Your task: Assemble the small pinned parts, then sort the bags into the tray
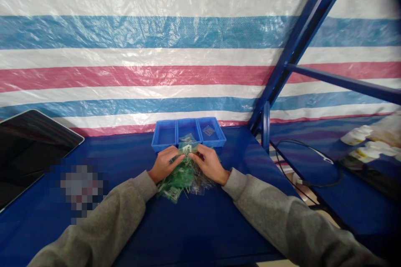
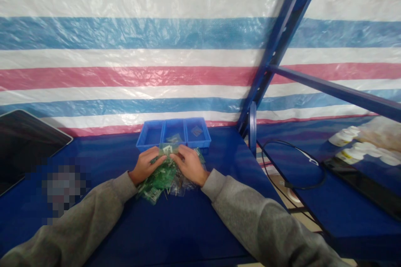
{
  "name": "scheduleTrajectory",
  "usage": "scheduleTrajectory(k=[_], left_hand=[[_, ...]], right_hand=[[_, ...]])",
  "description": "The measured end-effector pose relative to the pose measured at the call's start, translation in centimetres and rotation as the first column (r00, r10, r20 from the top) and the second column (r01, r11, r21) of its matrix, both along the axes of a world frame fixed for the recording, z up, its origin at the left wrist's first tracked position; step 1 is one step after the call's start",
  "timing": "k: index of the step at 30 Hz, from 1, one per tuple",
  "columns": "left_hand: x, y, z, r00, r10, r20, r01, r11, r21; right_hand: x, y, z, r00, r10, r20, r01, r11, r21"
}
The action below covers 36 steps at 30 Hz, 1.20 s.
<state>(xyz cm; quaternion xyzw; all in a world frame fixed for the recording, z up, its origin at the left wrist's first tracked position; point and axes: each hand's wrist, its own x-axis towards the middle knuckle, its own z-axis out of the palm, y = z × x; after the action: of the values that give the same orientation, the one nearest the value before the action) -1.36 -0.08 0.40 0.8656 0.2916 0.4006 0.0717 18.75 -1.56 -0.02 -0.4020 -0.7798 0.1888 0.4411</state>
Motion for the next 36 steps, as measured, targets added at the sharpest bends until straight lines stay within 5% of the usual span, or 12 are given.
scheduleTrajectory(k=[19,24,30,36], left_hand=[[-0.1,-0.4,0.7,0.999,-0.003,0.034,0.004,1.000,-0.029],[0.0,-0.4,0.6,0.989,0.105,0.106,-0.104,0.995,-0.015],[0.1,-0.2,0.5,0.944,0.221,0.247,-0.218,0.975,-0.040],[0.1,0.0,0.2,0.942,0.226,0.246,-0.226,0.974,-0.031]], right_hand=[[0.4,-0.5,1.2,0.981,0.008,-0.193,-0.002,1.000,0.030],[0.1,-0.2,0.9,0.963,-0.022,-0.269,-0.018,0.989,-0.147],[0.4,1.6,0.6,0.822,-0.129,-0.554,-0.117,0.915,-0.387],[1.0,2.7,0.4,0.739,-0.137,-0.659,-0.251,0.853,-0.458]])
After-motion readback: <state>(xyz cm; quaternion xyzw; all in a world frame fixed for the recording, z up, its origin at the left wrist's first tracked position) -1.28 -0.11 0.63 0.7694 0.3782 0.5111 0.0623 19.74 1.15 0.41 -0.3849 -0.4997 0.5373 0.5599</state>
